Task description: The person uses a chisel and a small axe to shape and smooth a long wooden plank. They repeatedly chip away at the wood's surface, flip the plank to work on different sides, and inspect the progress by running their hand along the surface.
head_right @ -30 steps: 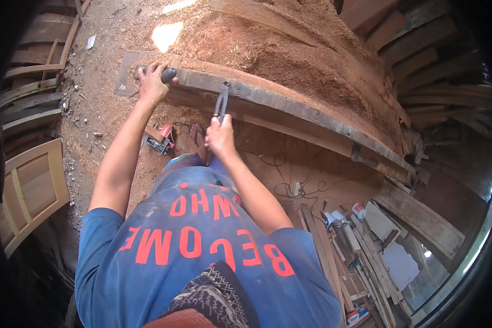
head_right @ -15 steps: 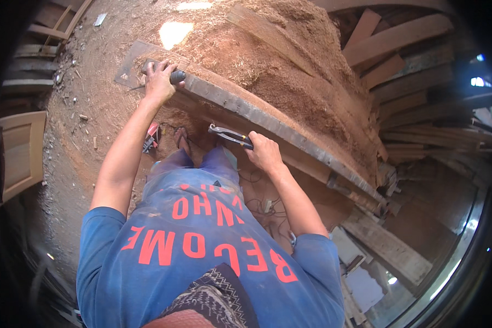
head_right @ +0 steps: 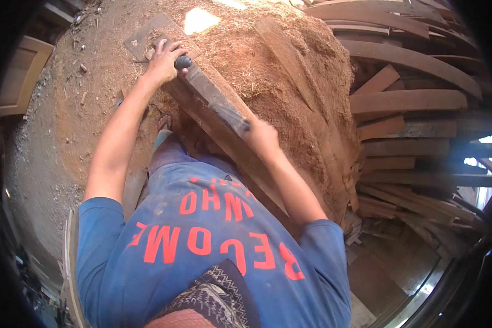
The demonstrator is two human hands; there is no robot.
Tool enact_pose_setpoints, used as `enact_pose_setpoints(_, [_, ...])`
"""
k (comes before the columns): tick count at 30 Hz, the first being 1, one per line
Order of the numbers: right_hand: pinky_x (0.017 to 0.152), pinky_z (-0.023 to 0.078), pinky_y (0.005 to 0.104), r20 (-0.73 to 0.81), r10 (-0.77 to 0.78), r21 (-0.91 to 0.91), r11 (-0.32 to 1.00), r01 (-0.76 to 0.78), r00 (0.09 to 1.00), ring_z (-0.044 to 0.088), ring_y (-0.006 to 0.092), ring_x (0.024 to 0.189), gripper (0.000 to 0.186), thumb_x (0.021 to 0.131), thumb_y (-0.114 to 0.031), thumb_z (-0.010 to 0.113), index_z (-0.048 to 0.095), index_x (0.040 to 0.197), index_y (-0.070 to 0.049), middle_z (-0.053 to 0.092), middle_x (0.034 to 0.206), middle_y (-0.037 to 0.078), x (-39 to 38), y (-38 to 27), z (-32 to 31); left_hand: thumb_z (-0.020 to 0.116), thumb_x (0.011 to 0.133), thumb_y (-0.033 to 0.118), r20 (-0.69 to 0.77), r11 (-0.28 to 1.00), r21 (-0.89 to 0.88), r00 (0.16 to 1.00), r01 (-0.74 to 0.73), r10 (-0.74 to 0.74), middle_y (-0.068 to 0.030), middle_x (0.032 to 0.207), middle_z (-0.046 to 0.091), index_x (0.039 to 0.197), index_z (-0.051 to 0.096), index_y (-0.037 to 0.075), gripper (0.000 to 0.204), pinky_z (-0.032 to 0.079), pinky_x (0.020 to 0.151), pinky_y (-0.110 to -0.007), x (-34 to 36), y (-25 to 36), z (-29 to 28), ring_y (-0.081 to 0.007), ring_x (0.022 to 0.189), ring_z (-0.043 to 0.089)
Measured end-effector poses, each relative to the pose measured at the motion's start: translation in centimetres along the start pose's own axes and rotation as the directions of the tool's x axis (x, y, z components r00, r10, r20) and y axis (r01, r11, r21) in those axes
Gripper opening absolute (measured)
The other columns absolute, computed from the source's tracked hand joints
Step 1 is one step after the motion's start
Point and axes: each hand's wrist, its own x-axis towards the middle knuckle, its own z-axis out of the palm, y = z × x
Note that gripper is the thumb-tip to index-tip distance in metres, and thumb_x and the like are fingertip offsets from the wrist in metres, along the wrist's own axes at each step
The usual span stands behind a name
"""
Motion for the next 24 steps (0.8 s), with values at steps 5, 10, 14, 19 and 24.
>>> enact_pose_setpoints(5, [0.082,0.057,0.0547,-0.007,-0.123,0.052,0.991,0.123,0.992,0.073,0.0424,0.093,0.02,0.09,-0.015,0.065,0.065,0.108,-0.006,0.074,0.097,0.023,-1.4,-1.6,-1.1,0.09,0.081,0.034,0.092,0.996,0.015,0.992,0.09,-0.091,0.0004,0.169,0.037,0.152,0.056,0.025,0.078,0.024,0.132,-0.059,0.2,0.9,-0.8,-0.0427,0.16,0.014])
enact_pose_setpoints(10, [0.082,0.058,0.0566,-0.204,0.348,0.131,0.936,-0.326,0.915,0.073,0.0467,0.091,0.019,0.095,-0.021,0.064,0.068,0.105,-0.005,0.074,0.093,0.027,2.8,5.3,2.8,0.092,0.077,0.042,0.068,0.996,0.005,0.994,0.086,-0.086,0.0017,0.17,0.034,0.152,0.056,0.03,0.084,0.026,0.131,-0.059,0.3,1.1,-0.2,-0.0392,0.161,0.014])
enact_pose_setpoints(14, [0.078,0.058,0.0549,-0.187,0.209,0.057,0.978,-0.202,0.96,0.073,0.0438,0.089,0.017,0.092,-0.02,0.067,0.065,0.099,-0.006,0.074,0.092,0.023,1.7,4.9,-2.2,0.091,0.079,0.033,0.115,0.991,-0.005,0.985,0.132,-0.131,0.0021,0.171,0.033,0.154,0.053,0.027,0.085,0.018,0.133,-0.06,0.2,1.2,0.1,-0.0365,0.162,0.009])
enact_pose_setpoints(19, [0.075,0.058,0.0503,-0.036,-0.342,-0.105,0.936,0.337,0.939,0.074,0.0389,0.087,0.014,0.087,-0.014,0.066,0.063,0.099,-0.007,0.073,0.088,0.018,0.1,1.7,-0.2,0.09,0.08,0.032,0.13,0.988,-0.064,0.983,0.14,-0.131,0.0011,0.173,0.03,0.154,0.053,0.027,0.083,0.016,0.133,-0.061,0.3,1.4,-1.1,-0.0362,0.163,0.006])
enact_pose_setpoints(24, [0.081,0.056,0.0543,-0.012,-0.034,-0.131,0.991,0.032,0.999,0.073,0.0427,0.092,0.018,0.088,-0.017,0.065,0.063,0.102,-0.006,0.074,0.093,0.024,1.8,1.8,-1.3,0.091,0.08,0.034,0.152,0.989,-0.022,0.978,0.144,-0.139,0.0013,0.173,0.03,0.154,0.053,0.026,0.083,0.016,0.133,-0.059,0.3,1.5,-0.6,-0.0373,0.163,0.006])
